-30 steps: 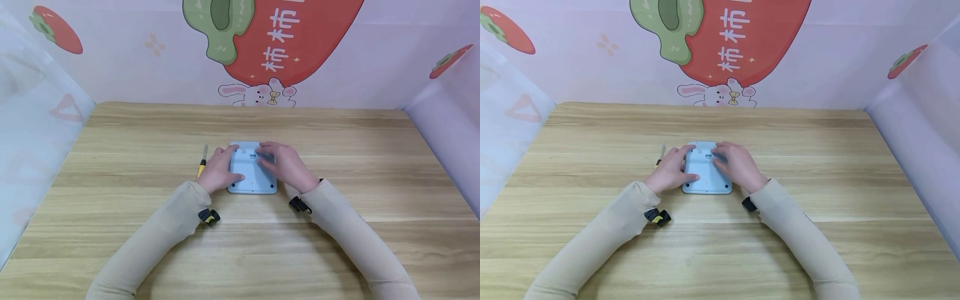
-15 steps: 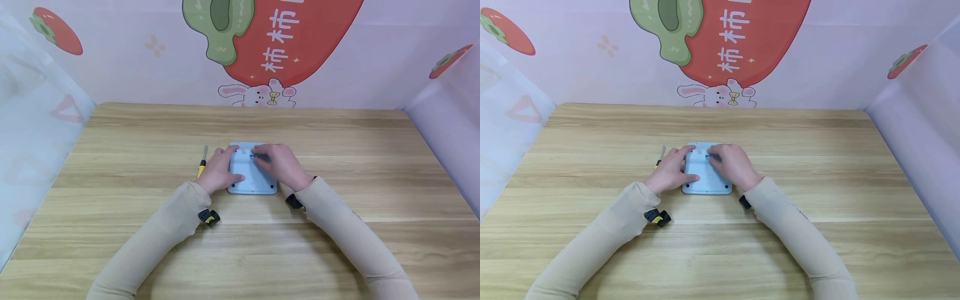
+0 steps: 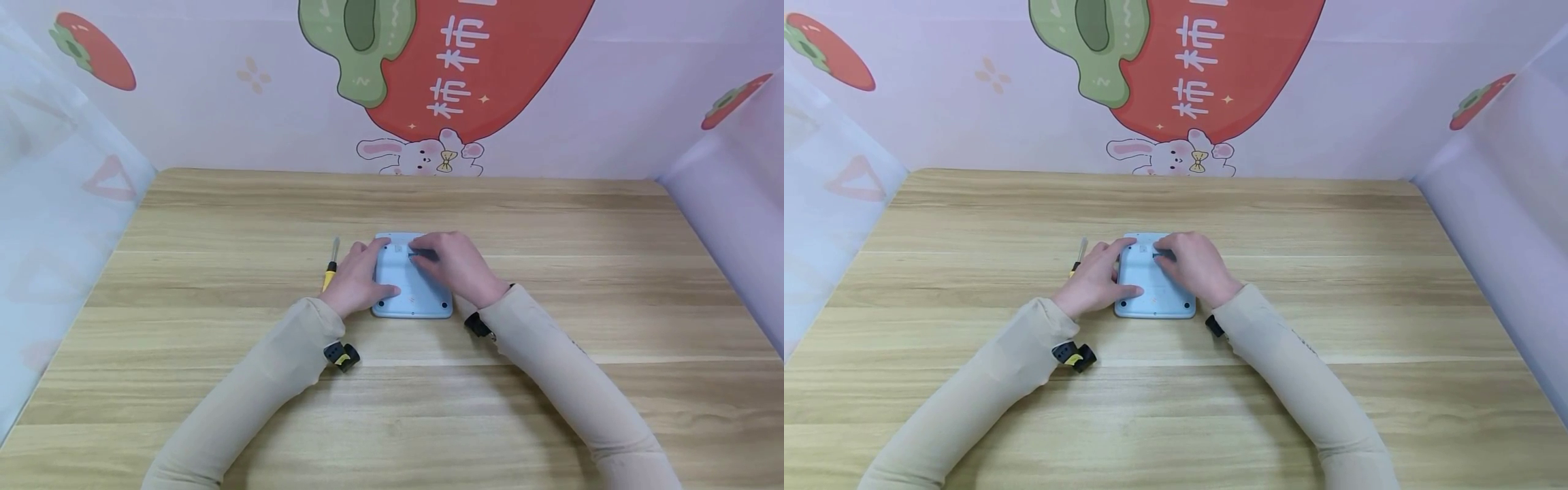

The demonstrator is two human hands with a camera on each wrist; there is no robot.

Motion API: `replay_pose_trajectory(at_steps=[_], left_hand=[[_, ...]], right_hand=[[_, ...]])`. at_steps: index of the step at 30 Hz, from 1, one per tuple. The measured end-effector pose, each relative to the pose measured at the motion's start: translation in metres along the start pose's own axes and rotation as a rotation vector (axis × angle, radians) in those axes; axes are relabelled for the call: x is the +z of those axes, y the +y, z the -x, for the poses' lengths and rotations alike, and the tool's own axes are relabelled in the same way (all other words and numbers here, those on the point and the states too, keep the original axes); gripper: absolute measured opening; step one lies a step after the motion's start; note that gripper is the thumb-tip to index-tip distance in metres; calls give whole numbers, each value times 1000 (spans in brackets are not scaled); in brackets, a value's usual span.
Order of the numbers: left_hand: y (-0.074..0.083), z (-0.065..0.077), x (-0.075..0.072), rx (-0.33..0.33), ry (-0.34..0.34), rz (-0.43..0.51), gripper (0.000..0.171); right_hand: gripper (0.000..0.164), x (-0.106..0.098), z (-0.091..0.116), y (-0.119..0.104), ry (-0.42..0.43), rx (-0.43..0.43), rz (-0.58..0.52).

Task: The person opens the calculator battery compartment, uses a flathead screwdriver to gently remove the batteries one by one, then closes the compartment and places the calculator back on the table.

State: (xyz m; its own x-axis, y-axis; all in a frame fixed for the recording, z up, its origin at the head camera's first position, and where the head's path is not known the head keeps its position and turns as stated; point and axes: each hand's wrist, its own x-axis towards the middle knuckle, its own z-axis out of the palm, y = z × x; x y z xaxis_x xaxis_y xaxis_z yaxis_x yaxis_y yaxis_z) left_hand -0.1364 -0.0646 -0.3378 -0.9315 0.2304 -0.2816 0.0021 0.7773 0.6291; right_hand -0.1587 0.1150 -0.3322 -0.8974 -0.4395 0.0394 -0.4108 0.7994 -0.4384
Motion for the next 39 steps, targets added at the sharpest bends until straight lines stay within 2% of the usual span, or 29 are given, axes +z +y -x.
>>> replay_pose_trajectory(at_steps=[16,25,32,39], left_hand=[[-1,-1,2,-2,7,-22,82],[0,0,1,8,10,-17,82],[-1,-1,0,7,16,-20,82],[-1,-1,1,0,8,-20,83]], right_hand=[[28,1,0,3,1,-26,-32],[24,-3,-1,5,34,-50,-63],[23,-6,-3,4,34,-36,-77],[21,-6,-7,3,74,-8,-94]])
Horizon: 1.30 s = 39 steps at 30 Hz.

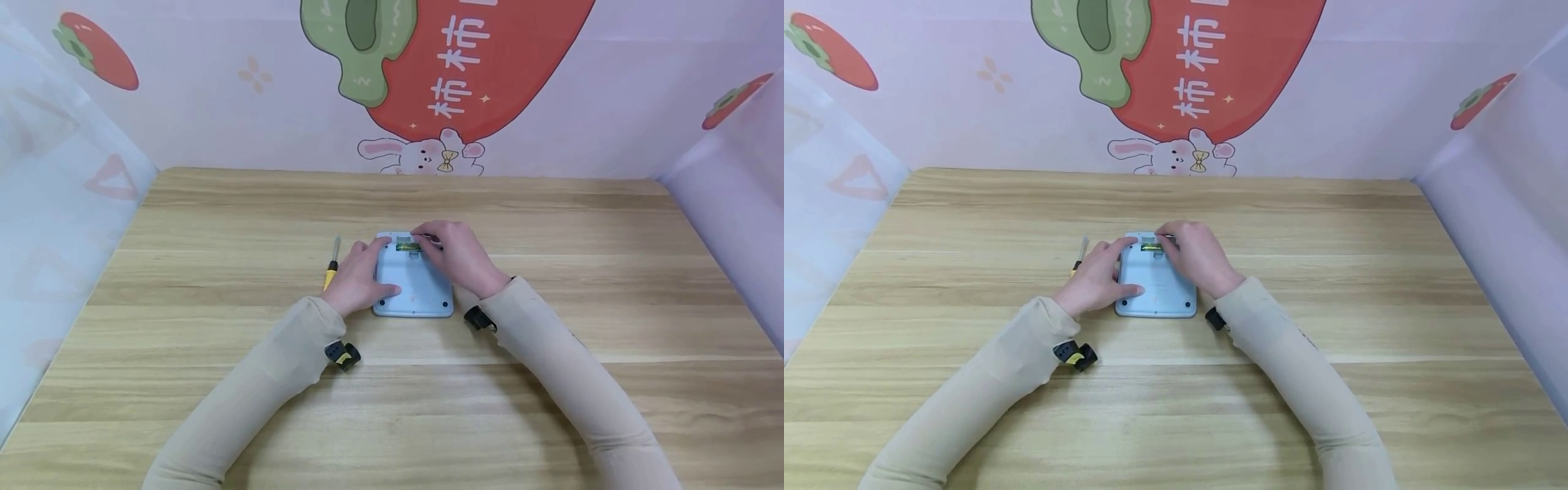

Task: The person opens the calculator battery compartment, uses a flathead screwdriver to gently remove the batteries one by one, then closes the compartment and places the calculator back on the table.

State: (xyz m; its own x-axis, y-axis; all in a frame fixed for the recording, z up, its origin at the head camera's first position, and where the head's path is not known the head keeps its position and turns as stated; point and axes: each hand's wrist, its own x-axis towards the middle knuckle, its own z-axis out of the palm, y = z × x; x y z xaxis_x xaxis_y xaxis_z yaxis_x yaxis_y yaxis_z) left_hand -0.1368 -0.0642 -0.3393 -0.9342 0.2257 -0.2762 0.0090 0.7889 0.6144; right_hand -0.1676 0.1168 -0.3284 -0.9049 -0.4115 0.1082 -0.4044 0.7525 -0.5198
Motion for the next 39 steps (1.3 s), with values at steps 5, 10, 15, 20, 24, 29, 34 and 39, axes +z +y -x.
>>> replay_pose_trajectory(at_steps=[5,10,15,20,24,29,34,39], left_hand=[[1,0,0,0,-2,0,83],[1,0,0,-3,0,3,82],[2,1,0,-8,-1,5,82],[2,1,0,-8,-1,1,82],[1,1,0,-5,0,-4,83],[2,1,0,-8,0,-1,84],[1,1,0,-12,2,7,83],[0,0,1,-14,1,10,82]], right_hand=[[20,0,-1,1,3,16,2],[20,0,-1,2,-2,16,6],[21,1,-1,3,-2,14,0],[20,0,1,5,10,13,-23],[20,-2,2,6,36,2,-32],[21,-4,5,8,44,-2,-40],[21,-7,8,10,50,9,-43],[22,-10,11,13,56,34,-31]])
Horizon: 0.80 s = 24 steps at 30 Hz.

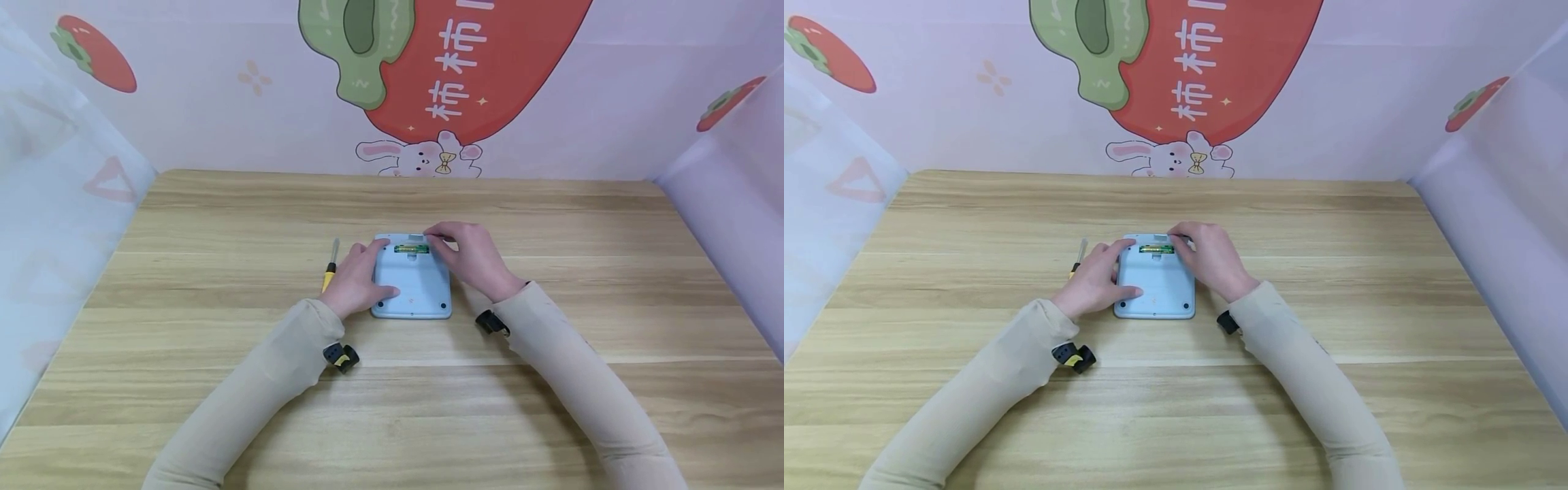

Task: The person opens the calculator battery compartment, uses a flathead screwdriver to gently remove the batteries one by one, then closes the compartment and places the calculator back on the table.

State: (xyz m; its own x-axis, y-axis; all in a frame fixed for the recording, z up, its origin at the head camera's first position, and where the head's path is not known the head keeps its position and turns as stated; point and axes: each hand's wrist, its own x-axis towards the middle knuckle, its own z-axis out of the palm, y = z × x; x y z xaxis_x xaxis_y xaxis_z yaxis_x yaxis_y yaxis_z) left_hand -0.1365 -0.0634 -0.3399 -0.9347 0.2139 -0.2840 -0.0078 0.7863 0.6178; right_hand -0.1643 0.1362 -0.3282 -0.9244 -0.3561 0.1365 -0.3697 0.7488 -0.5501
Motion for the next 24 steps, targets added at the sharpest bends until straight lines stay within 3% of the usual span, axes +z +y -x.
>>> replay_pose_trajectory(at_steps=[18,24], left_hand=[[1,2,1,-2,14,16,83],[1,1,1,5,18,12,83]], right_hand=[[17,-5,8,16,60,39,18],[15,-7,10,20,81,17,19]])
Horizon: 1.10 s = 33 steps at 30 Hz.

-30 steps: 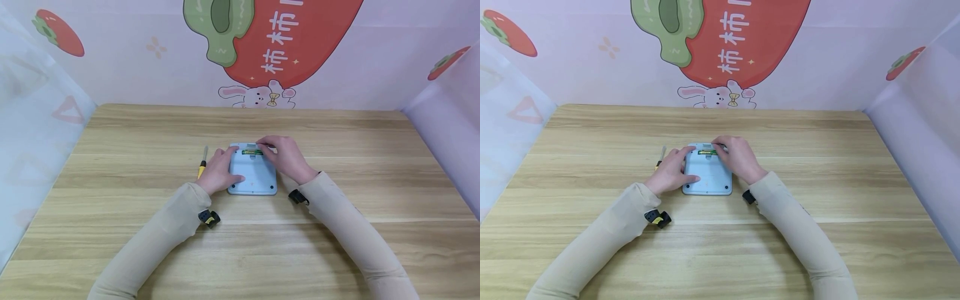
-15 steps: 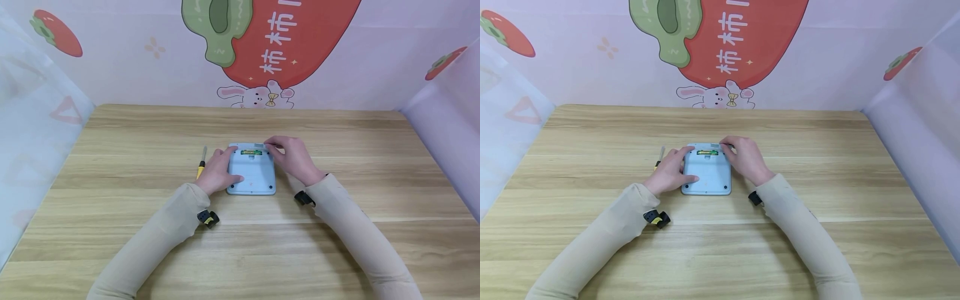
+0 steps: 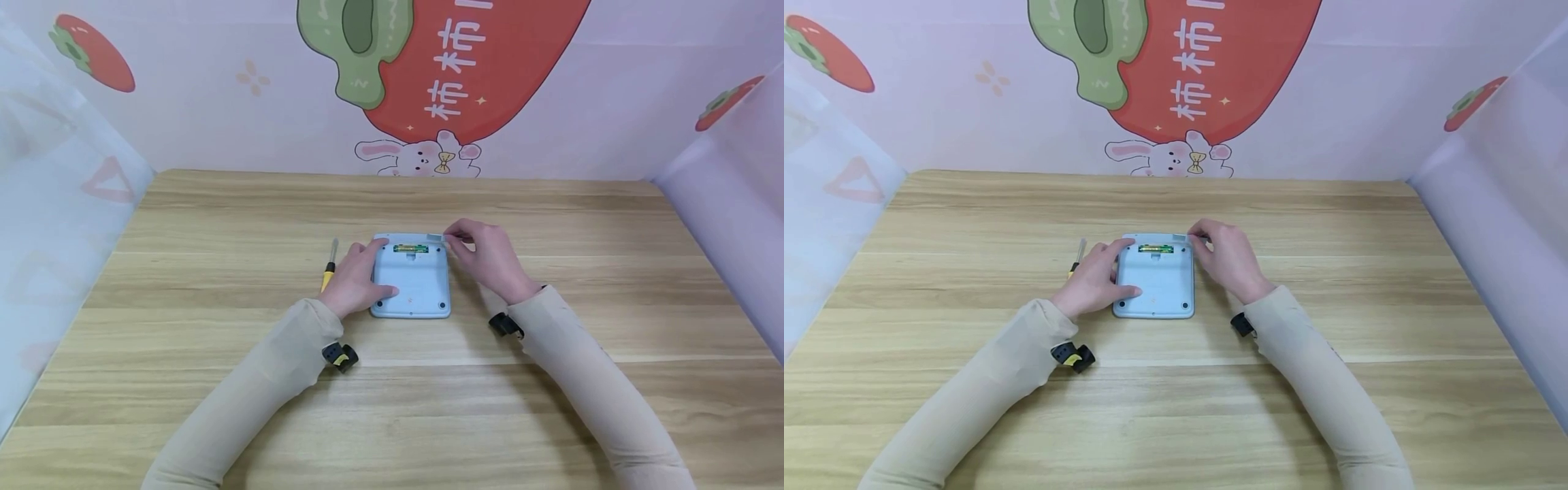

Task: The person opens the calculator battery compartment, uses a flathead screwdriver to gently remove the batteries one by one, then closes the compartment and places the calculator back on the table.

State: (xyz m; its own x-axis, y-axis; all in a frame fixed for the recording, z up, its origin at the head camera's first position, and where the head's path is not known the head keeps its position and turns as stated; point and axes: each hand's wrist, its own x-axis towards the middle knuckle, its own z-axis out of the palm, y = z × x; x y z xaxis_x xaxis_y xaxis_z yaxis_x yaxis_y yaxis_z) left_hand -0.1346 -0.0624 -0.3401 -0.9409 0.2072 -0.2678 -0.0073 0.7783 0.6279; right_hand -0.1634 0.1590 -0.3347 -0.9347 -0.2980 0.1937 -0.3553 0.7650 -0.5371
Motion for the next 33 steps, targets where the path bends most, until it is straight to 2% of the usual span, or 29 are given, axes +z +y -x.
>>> replay_pose_trajectory(at_steps=[14,33], left_hand=[[-1,-1,0,5,-9,11,82],[-2,-2,1,4,-4,16,82]], right_hand=[[11,-10,3,14,19,-13,30],[12,-17,9,31,-29,87,106]])
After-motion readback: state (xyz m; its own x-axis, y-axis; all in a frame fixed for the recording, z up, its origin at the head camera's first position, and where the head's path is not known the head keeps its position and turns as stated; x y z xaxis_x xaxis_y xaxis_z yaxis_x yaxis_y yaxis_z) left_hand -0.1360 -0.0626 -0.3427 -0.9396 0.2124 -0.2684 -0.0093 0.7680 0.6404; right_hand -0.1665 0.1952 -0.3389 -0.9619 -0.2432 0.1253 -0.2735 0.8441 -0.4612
